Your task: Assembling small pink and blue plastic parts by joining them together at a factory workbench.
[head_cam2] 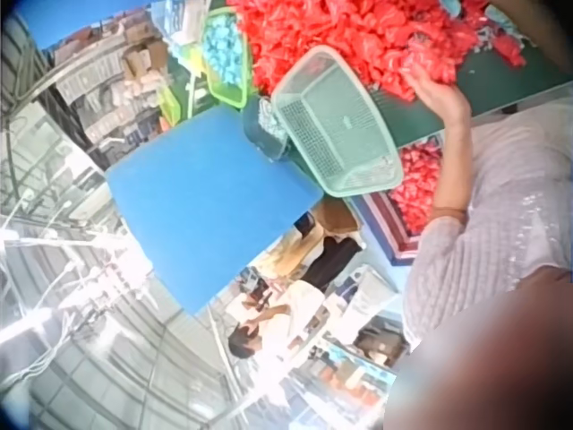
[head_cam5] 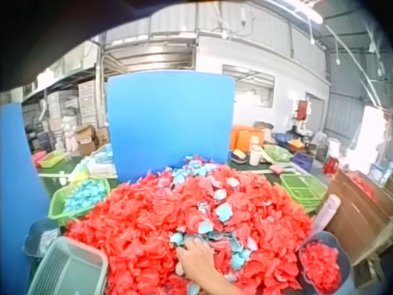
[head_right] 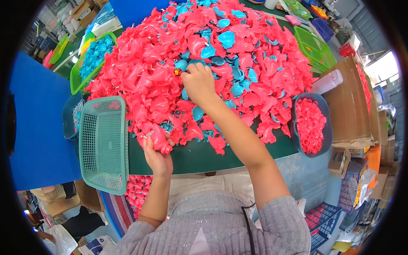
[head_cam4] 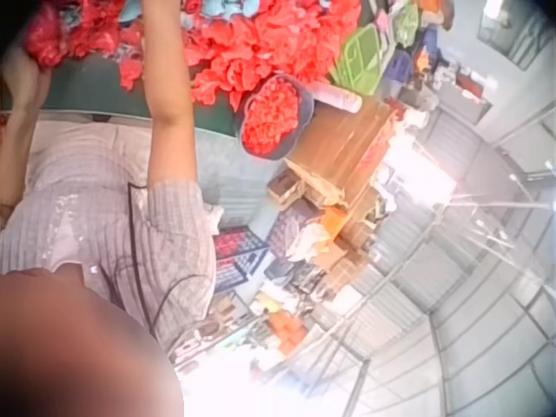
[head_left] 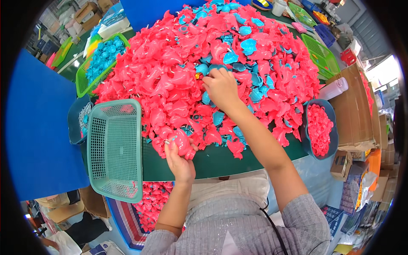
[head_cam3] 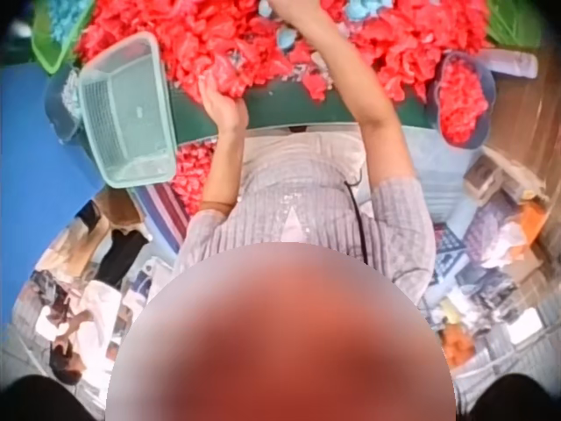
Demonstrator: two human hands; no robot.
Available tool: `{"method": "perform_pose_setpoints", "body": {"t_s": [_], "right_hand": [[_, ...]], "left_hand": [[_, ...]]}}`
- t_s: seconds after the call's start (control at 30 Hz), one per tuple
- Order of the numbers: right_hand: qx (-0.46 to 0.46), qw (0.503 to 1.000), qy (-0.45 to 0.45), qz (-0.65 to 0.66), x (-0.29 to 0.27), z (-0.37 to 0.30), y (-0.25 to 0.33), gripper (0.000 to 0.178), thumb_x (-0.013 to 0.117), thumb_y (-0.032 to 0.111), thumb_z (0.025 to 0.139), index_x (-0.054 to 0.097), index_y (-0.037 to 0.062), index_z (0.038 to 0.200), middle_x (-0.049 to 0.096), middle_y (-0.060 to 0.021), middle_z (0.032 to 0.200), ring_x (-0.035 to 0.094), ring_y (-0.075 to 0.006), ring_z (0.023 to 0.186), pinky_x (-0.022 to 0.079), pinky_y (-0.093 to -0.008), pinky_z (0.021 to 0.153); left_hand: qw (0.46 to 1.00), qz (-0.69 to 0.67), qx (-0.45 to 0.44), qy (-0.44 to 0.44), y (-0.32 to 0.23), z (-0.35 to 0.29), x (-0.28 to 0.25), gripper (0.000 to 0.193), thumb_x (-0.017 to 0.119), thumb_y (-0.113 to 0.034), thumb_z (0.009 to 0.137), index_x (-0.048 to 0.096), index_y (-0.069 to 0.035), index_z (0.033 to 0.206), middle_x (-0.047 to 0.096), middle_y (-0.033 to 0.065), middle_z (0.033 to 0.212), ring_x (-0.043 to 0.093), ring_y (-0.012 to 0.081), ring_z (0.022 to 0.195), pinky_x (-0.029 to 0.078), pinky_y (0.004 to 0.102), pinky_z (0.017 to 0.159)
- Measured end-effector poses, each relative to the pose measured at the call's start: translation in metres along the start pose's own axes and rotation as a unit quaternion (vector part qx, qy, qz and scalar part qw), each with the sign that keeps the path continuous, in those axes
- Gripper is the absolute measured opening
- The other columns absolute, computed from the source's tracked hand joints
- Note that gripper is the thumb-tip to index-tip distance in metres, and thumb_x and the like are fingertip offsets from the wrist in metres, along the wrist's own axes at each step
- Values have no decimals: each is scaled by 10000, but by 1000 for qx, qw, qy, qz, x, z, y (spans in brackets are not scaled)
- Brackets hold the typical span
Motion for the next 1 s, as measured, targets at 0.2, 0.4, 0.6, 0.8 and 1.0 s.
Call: {"method": "perform_pose_setpoints", "body": {"t_s": [0.2, 0.4, 0.6, 0.8, 1.0], "right_hand": [[-22, 995, -21, 96, -28, -50, 27, 127, 702, 139, 720, 664, 102, 835, 554, -30, 820, 532, -230, 839, 405, -378, 694], [-17, 998, 57, 2, -9, -91, 47, 128, 615, 151, 684, 659, 70, 774, 556, -121, 1072, 511, -302, 977, 407, -393, 744], [47, 993, 103, 32, 0, -91, 53, 129, 617, 152, 740, 671, 46, 692, 438, -178, 1377, 373, -420, 1256, 354, -529, 915], [41, 984, -4, 176, -43, -93, 55, 190, 684, 78, 719, 635, 29, 896, 514, -164, 1299, 486, -382, 1162, 408, -504, 894], [8, 958, -20, 284, -89, -105, 64, 235, 684, -15, 685, 596, -8, 903, 630, -139, 1033, 634, -290, 825, 520, -357, 669]], "left_hand": [[998, 9, -15, -63, -2, 2, -24, 308, 362, -280, 1001, 453, -6, 1107, 613, 159, 885, 583, 224, 676, 488, 342, 650], [998, 5, -48, -32, 20, 1, -22, 266, 383, -249, 996, 453, -22, 1116, 621, 154, 885, 594, 217, 695, 498, 339, 662], [998, -16, -42, -34, 20, 6, -5, 239, 429, -228, 986, 442, -44, 1138, 622, 144, 917, 607, 213, 745, 510, 338, 692], [998, -47, -29, -31, 16, 22, 8, 251, 424, -227, 994, 436, -51, 1171, 605, 108, 1003, 597, 209, 897, 499, 342, 775], [991, -108, -83, -12, 24, 10, 49, 304, 375, -281, 1015, 482, -25, 1138, 607, 121, 991, 592, 223, 922, 486, 360, 824]]}}
Point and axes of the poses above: each hand's wrist, its own z-axis towards the middle knuckle, its own x-axis out of the palm, y = z × x, the point moved 6 cm from there along z, towards the middle knuckle
